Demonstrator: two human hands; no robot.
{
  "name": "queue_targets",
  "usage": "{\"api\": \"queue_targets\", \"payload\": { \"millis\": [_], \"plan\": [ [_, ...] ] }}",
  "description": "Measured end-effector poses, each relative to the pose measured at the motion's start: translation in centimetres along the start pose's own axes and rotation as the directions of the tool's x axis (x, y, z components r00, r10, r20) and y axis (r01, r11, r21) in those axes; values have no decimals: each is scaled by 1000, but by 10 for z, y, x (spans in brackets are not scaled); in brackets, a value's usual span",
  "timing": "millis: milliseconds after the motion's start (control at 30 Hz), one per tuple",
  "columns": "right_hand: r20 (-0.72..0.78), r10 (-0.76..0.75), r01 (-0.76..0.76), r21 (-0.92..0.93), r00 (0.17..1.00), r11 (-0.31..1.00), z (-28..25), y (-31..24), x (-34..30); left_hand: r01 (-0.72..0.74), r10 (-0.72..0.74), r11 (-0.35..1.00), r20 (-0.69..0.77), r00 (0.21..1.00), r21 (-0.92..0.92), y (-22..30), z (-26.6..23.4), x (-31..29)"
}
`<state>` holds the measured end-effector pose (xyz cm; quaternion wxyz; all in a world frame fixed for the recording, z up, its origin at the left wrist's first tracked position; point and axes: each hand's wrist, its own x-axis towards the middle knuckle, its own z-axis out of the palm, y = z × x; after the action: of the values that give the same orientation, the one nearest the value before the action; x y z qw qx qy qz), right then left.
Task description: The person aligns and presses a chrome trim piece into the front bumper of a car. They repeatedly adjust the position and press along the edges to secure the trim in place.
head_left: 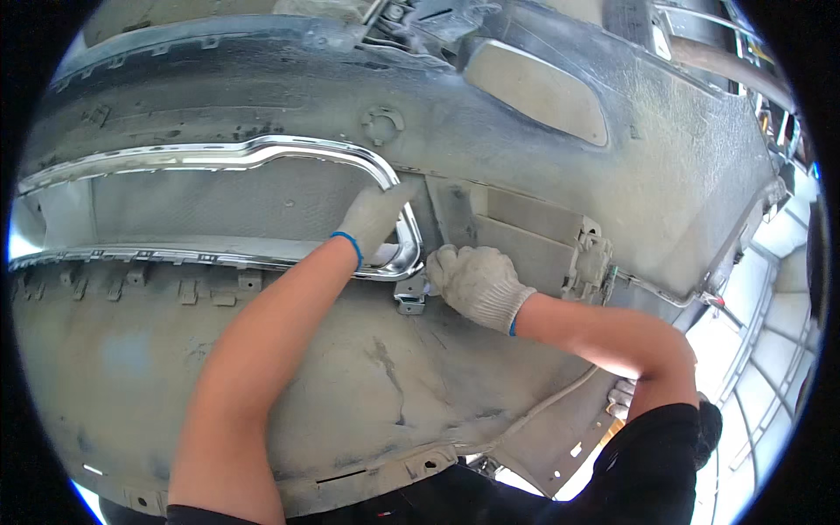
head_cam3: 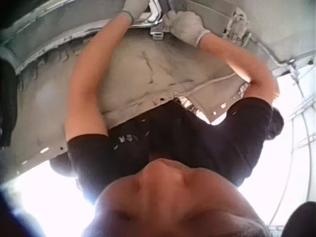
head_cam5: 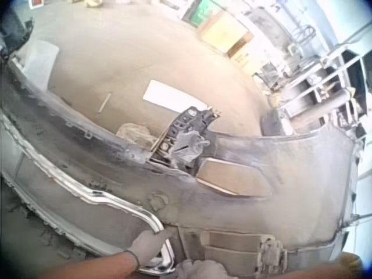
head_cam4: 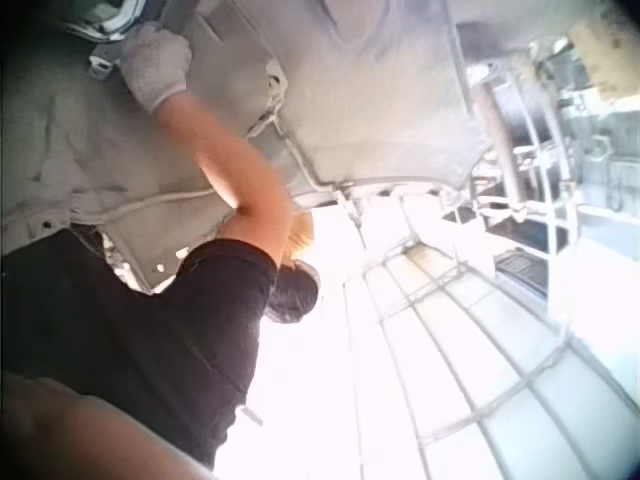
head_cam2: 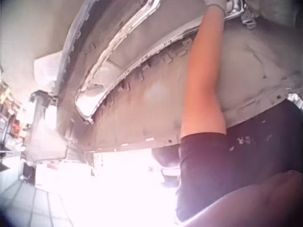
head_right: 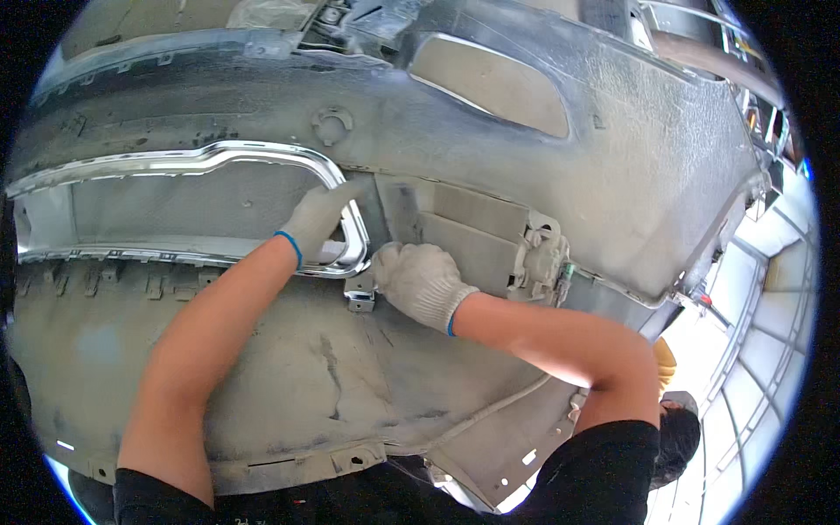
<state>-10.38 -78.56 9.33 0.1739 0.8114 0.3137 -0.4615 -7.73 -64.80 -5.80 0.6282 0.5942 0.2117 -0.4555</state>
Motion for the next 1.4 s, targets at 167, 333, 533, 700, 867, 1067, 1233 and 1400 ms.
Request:
{"api": "queue_targets", "payload": {
  "millis": [167, 333, 533, 700, 867, 1067, 1233, 1400],
  "plan": [
    [64, 88, -83, -72, 994, 994, 18, -11, 13, -148, 275, 879, -229, 934, 452, -2, -8, -47],
    [-113, 196, -187, 91, 974, 978, 22, -16, -14, -561, 579, 220, 356, 733, 798, 2, 4, -101],
    [-12, 274, -226, 530, 962, 817, 47, -19, -81, -618, 615, -58, 516, 597, 784, -23, 16, -77],
    [-143, 394, -197, 683, 908, 703, 102, -15, -75, -539, 609, -69, 464, 644, 840, -18, 56, -76],
    [-167, 394, -178, 691, 904, 701, 117, -21, -63, -519, 628, -132, 476, 616, 845, -19, 67, -72],
    [-237, 331, -76, 701, 913, 709, 126, -25, -38, -556, 668, -110, 475, 573, 824, -31, 69, -59],
    [-276, 417, -72, 756, 866, 650, 130, -29, -37, -552, 630, -81, 472, 617, 830, -24, 66, -63],
    [-247, 332, -70, 698, 910, 712, 123, -5, -45, -547, 647, -75, 458, 609, 834, -27, 69, -60]
  ]
}}
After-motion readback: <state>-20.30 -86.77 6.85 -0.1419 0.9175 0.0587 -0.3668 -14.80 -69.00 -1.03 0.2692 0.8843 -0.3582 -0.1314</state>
